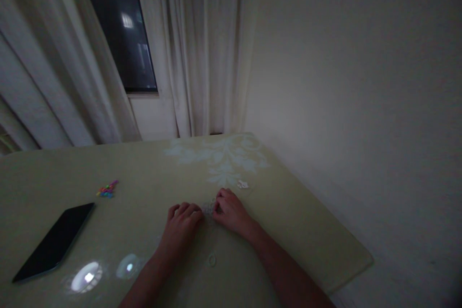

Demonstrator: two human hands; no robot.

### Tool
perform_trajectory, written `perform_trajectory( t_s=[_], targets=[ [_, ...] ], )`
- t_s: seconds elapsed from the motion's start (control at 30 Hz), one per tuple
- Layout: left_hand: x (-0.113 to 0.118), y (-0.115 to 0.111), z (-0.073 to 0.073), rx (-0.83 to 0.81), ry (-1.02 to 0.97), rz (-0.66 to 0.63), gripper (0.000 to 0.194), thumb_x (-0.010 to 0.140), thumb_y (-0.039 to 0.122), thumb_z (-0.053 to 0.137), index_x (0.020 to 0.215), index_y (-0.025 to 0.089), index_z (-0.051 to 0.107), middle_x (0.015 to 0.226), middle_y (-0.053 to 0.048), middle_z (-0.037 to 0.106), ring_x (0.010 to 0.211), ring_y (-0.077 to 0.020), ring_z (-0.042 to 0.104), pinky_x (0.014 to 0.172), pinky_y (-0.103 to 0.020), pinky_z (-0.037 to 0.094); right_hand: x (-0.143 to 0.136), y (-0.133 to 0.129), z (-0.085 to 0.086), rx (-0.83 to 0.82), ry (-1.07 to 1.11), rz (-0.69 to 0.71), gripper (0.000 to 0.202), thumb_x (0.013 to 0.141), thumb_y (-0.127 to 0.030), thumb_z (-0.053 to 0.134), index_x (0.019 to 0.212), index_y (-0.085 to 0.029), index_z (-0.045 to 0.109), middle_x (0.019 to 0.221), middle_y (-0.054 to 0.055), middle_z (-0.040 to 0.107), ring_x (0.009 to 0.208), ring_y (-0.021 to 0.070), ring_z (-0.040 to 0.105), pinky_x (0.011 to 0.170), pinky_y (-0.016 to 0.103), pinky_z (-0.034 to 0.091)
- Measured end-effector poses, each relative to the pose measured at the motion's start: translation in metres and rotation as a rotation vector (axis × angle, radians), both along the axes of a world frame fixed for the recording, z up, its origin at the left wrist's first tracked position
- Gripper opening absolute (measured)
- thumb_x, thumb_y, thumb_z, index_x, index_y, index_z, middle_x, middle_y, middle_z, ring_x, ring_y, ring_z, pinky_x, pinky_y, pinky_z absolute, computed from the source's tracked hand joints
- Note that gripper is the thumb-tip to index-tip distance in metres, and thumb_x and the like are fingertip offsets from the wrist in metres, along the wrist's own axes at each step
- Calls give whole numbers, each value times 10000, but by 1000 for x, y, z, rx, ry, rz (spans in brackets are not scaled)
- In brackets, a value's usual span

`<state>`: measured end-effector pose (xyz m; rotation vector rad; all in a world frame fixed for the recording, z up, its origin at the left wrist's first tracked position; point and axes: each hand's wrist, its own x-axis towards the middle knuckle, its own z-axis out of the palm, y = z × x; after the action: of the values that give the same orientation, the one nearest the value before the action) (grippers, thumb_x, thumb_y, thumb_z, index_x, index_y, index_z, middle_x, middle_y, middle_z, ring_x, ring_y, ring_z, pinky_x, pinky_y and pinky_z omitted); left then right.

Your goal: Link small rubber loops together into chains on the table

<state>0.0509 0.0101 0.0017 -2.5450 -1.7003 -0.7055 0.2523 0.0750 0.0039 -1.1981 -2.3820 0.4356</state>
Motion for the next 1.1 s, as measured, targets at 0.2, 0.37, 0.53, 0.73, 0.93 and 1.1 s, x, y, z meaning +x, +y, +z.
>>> perform_trajectory(
  t_s=[0.2,0.37,0.53,0.73,0.93,1.1],
  targets=[
    [-2,5,-17,39,61,4,251,939,85,577,1035,260,730,1166,-66,761,1160,-295,613,1048,-485,315,0,2,-3,-61,117,8,38,840,-138,749,855,-171,739,1017,52,624,1015,187,569,915,287,451],
    [1,6,-8,11,-126,130,192,951,143,555,989,247,712,1098,-71,773,1114,-289,623,1026,-494,365,0,4,-1,-97,109,50,69,836,-131,770,888,-175,758,1035,55,630,1030,189,577,936,290,454],
    [4,7,9,-96,-582,66,214,989,326,481,908,226,652,887,-56,747,853,-229,676,820,-366,510,-1,3,7,-46,4,111,54,872,-146,730,908,-181,752,1027,58,635,1026,196,575,930,305,444],
    [6,5,16,-94,-818,78,193,949,393,576,962,229,677,886,-37,758,814,-208,719,766,-318,564,-3,-1,10,54,-143,112,23,853,-148,679,869,-163,686,1017,91,617,1023,234,539,917,344,438],
    [6,3,13,-109,-929,64,194,917,367,632,1019,218,704,940,-50,773,852,-212,753,791,-327,603,8,1,14,-92,213,92,88,854,-95,657,881,-177,636,993,40,604,958,172,565,874,276,453],
    [10,3,10,-113,-954,-22,158,913,299,606,929,219,742,925,-46,736,826,-188,733,754,-301,604,10,4,18,-315,423,57,39,920,-186,604,903,-181,639,831,-6,614,767,139,560,698,237,436]
  ],
)
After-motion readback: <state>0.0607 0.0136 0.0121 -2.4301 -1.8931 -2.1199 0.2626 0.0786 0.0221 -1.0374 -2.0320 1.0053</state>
